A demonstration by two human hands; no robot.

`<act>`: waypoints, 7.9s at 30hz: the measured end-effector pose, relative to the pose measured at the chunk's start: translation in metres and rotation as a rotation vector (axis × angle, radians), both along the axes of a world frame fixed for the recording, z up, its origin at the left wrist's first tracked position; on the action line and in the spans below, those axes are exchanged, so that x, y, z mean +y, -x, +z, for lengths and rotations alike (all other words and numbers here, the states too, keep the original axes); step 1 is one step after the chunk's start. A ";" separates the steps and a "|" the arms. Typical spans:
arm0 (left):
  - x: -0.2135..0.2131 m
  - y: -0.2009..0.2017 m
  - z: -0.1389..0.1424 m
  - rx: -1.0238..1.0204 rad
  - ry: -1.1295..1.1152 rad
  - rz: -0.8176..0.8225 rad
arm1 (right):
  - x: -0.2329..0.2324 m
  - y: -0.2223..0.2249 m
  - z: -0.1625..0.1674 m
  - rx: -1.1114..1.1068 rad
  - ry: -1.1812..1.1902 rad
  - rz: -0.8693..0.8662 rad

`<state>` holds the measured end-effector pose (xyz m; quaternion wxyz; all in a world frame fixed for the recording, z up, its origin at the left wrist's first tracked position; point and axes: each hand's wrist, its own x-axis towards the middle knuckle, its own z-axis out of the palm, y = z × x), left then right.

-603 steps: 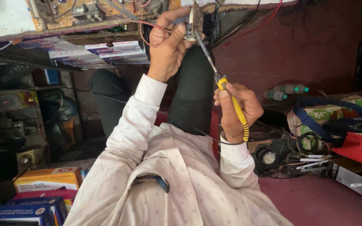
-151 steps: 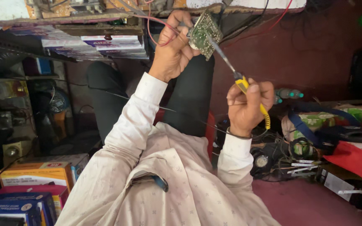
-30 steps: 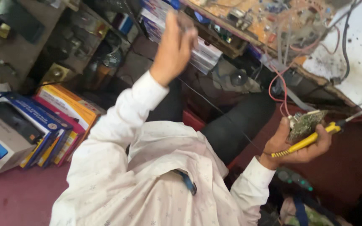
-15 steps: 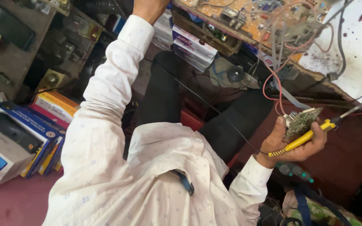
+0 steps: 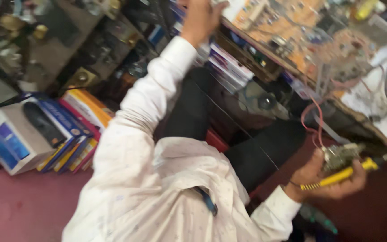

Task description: The person holds a small circuit board in one hand and solders its components with a soldering iron, repositioning the board repeatedly. They then place the board on the workbench and solder a larger green circuit board lying on the bench, before picking up a magnifying lamp and holding it over the boards.

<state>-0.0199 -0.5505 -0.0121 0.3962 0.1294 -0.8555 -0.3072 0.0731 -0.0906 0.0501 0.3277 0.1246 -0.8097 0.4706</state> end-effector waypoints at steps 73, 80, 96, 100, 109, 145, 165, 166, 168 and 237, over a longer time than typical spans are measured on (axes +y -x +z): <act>0.386 -0.051 -0.008 -0.119 -2.045 -1.262 | 0.187 0.067 -0.119 -0.395 1.666 0.495; 0.392 -0.035 -0.011 -0.068 -2.069 -1.231 | 0.178 0.024 -0.072 -0.314 1.503 0.381; 0.406 -0.037 -0.013 0.094 -1.869 -1.114 | 0.111 -0.050 -0.033 -0.419 1.087 0.226; 0.406 -0.037 -0.011 0.094 -1.863 -1.117 | 0.110 -0.048 -0.032 -0.432 1.092 0.228; 0.406 -0.037 -0.008 0.110 -1.839 -1.097 | 0.105 -0.049 -0.030 -0.432 1.134 0.222; 0.412 -0.040 -0.019 0.122 -1.638 -0.956 | 0.083 -0.067 -0.042 -0.443 1.376 0.231; 0.410 -0.041 -0.024 0.137 -1.621 -0.911 | 0.082 -0.070 -0.043 -0.445 1.404 0.231; 0.411 -0.041 -0.024 0.144 -1.620 -0.913 | 0.082 -0.070 -0.043 -0.456 1.417 0.242; 0.411 -0.041 -0.025 0.129 -1.628 -0.906 | 0.083 -0.071 -0.043 -0.478 1.444 0.264; 0.287 -0.039 -0.048 0.008 -2.074 -1.089 | -0.311 0.097 0.118 -0.353 0.117 0.839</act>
